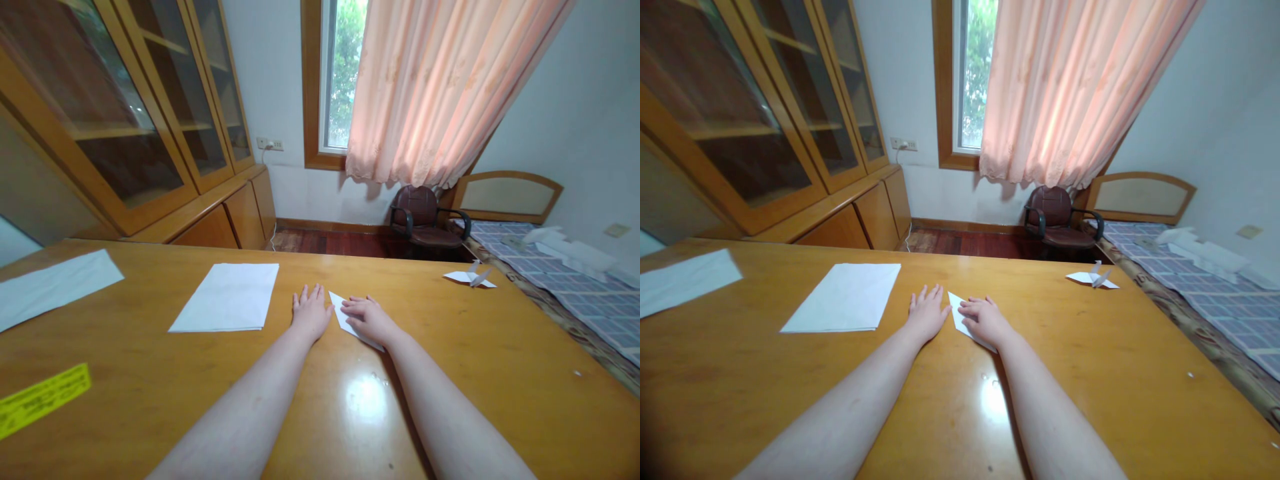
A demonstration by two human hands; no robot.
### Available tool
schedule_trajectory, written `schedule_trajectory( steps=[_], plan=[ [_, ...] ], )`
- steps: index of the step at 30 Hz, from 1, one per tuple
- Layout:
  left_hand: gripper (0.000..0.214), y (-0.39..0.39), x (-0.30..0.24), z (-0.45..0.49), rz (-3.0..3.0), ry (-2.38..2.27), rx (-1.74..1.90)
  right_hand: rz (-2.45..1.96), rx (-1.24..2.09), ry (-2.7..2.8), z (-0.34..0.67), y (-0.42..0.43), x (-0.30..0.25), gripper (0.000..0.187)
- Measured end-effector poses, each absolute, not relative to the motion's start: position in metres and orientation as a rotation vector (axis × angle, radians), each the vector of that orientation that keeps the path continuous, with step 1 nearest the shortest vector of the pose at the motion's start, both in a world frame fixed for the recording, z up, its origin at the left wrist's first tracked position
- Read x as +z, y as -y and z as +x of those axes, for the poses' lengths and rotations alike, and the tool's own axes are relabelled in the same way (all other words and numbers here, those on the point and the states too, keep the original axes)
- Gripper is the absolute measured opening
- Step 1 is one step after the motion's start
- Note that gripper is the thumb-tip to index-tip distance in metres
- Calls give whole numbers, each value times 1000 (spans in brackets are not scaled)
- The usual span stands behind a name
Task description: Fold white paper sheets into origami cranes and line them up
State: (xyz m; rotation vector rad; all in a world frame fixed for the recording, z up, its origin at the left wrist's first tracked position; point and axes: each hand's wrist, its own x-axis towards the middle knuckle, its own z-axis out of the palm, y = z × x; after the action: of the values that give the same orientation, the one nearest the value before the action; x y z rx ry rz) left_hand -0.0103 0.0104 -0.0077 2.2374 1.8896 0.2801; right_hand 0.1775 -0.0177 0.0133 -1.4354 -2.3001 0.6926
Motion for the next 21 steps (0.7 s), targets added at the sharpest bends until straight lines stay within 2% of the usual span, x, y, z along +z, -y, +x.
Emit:
schedule_trajectory(
  steps=[4,9,13,21],
  plan=[
    [60,-10,-5,-11,2254,-1863,301,-1441,696,2295,177,18,14,35],
    [50,-8,-5,-12,2333,-1808,329,-1433,687,2286,176,18,12,35],
    [54,-9,-7,-12,2317,-1825,323,-1437,696,2277,176,17,12,39],
    [60,-10,-7,-12,2282,-1841,313,-1414,698,2319,178,21,18,62]
  ],
)
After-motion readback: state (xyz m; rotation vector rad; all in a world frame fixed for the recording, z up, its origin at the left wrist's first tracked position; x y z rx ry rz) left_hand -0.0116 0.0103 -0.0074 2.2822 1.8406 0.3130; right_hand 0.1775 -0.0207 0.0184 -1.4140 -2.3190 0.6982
